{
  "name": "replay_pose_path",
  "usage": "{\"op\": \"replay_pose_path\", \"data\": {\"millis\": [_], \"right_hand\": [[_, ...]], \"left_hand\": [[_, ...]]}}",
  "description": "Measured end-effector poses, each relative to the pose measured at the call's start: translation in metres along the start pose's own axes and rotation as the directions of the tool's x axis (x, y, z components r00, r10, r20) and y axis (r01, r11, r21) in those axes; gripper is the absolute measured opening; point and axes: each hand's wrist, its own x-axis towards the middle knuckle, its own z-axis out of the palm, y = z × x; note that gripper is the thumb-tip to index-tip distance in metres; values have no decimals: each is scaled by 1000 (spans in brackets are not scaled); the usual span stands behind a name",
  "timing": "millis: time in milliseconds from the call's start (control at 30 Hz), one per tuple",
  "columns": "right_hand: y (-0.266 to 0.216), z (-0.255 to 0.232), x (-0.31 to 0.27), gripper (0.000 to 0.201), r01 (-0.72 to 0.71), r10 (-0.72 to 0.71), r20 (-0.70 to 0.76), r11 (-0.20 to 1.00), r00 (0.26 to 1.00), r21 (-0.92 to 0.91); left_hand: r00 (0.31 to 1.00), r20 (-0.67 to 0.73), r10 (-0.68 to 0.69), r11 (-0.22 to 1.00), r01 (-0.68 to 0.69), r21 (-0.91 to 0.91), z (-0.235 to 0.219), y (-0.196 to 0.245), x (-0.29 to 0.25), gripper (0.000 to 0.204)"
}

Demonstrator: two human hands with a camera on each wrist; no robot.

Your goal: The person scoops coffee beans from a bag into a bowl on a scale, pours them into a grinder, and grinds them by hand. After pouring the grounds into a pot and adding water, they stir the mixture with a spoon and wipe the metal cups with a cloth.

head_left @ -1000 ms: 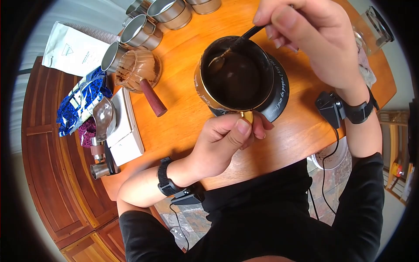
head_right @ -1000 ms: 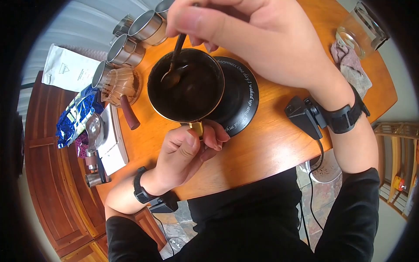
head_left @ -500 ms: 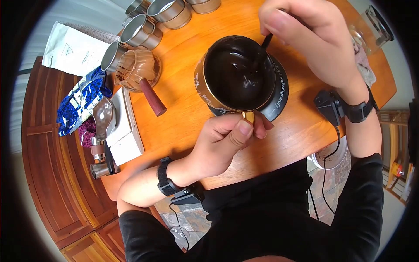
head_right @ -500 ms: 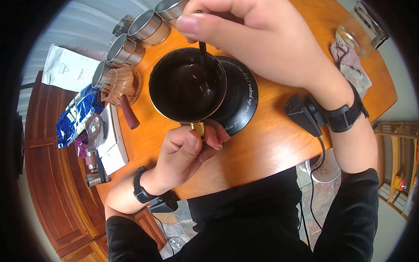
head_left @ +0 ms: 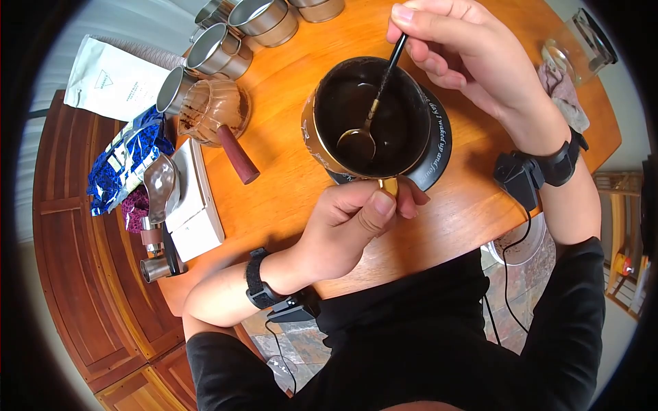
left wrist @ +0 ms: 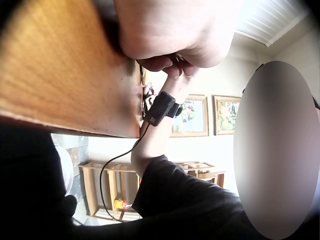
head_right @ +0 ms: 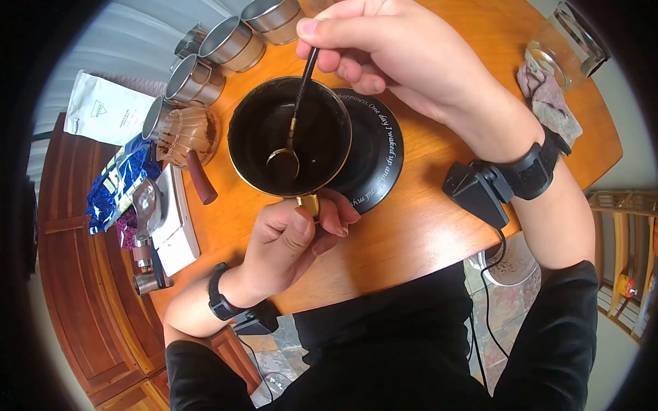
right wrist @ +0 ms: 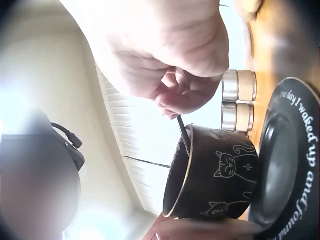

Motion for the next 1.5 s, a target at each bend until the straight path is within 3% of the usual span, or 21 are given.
{"op": "replay_pose_path", "data": {"millis": [67, 167, 267, 567, 967, 1067, 1300, 1433, 1500], "right_hand": [[5, -7, 7, 20, 38, -40, 51, 998, 998, 47], [-5, 0, -1, 20, 15, -10, -41, 993, 999, 116], [-8, 0, -2, 20, 41, -37, -34, 988, 999, 147], [1, -17, 6, 20, 198, -207, 29, 962, 978, 185], [-4, -12, 4, 19, 353, -360, 43, 929, 932, 115], [-6, -10, 1, 18, 370, -367, -72, 928, 927, 33], [-4, -8, 4, 20, 427, -424, -67, 904, 903, 40], [-9, -15, 4, 20, 425, -427, 176, 904, 887, 53], [-8, -17, 4, 23, 426, -418, 178, 905, 891, -5]], "left_hand": [[1000, 4, -13, 1000, 13, -11, -1, 1, 0, 38], [999, 20, -48, 998, 49, -45, -4, 2, -1, 38], [997, 16, -70, 996, 71, -55, -4, 2, -2, 38], [999, 12, -47, 998, 48, -37, -3, 1, -2, 37], [999, 15, -48, 998, 48, -26, 0, 3, -1, 40], [995, 12, -102, 993, 103, -59, 2, 7, -3, 41], [986, 70, -154, 963, 165, -213, 0, 7, -4, 39], [973, 110, -205, 924, 229, -306, -1, 10, -4, 43], [972, 101, -213, 897, 235, -373, 1, 10, -3, 45]]}}
